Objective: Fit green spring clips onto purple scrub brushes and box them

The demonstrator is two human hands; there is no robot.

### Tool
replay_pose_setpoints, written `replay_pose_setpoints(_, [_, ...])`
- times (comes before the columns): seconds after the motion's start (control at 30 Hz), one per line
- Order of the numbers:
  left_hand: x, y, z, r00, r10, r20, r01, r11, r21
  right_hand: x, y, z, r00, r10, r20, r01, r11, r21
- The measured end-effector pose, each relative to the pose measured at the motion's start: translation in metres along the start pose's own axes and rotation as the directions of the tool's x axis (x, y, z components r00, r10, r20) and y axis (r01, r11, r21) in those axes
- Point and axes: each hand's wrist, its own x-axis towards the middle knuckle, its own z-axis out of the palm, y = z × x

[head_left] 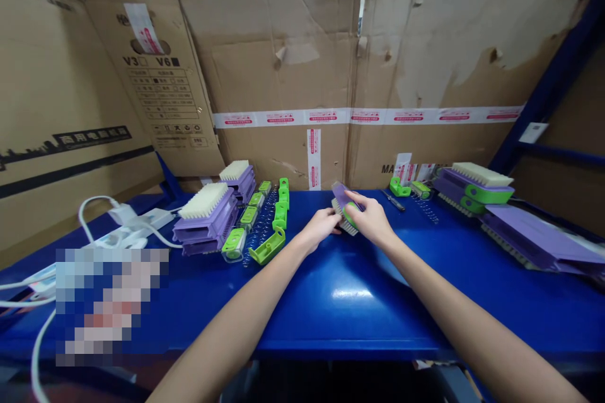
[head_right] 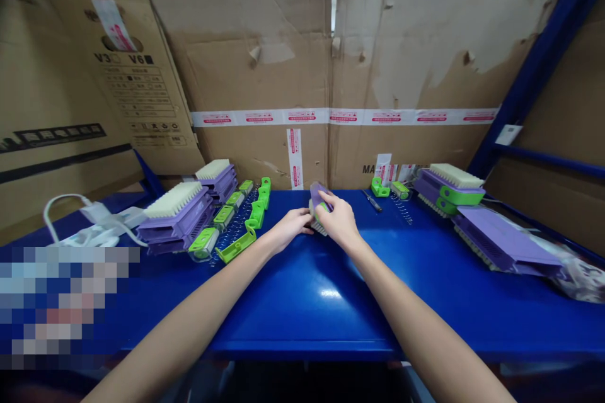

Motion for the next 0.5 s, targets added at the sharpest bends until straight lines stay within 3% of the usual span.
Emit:
replay_pose_setpoints(0.07, [0.003, -0.003, 0.001, 0.999, 0.053, 0.001, -0.053, 0.986, 0.159, -0.002, -0.002, -0.001, 0.998, -0.054, -0.033, 0.047, 0.983, -0.176])
replay_pose_setpoints(0.17, [0.002, -0.003, 0.002, 0.987, 0.158, 0.010, -0.145, 0.882, 0.448, -0.004, -0.002, -0.005, 0.985, -0.156, 0.079, 0.175, 0.869, -0.462])
replay_pose_setpoints(0.27, [-0.006, -0.001, 0.002, 0.954, 0.295, 0.042, -0.222, 0.609, 0.761, -0.004, -0.003, -0.010, 0.950, -0.199, 0.239, 0.307, 0.727, -0.614])
replay_pose_setpoints(0.33, [-0.012, 0.001, 0.001, 0.940, 0.328, 0.091, -0.227, 0.405, 0.885, -0.003, -0.007, -0.015, 0.934, -0.226, 0.276, 0.353, 0.692, -0.630])
replay_pose_setpoints(0.4, [-0.015, 0.001, 0.000, 0.939, 0.318, 0.132, -0.222, 0.267, 0.938, -0.002, -0.016, -0.024, 0.929, -0.295, 0.223, 0.368, 0.695, -0.617])
replay_pose_setpoints(0.5, [-0.018, 0.001, 0.000, 0.939, 0.315, 0.140, -0.208, 0.193, 0.959, -0.007, -0.032, -0.054, 0.898, -0.440, 0.022, 0.367, 0.719, -0.590])
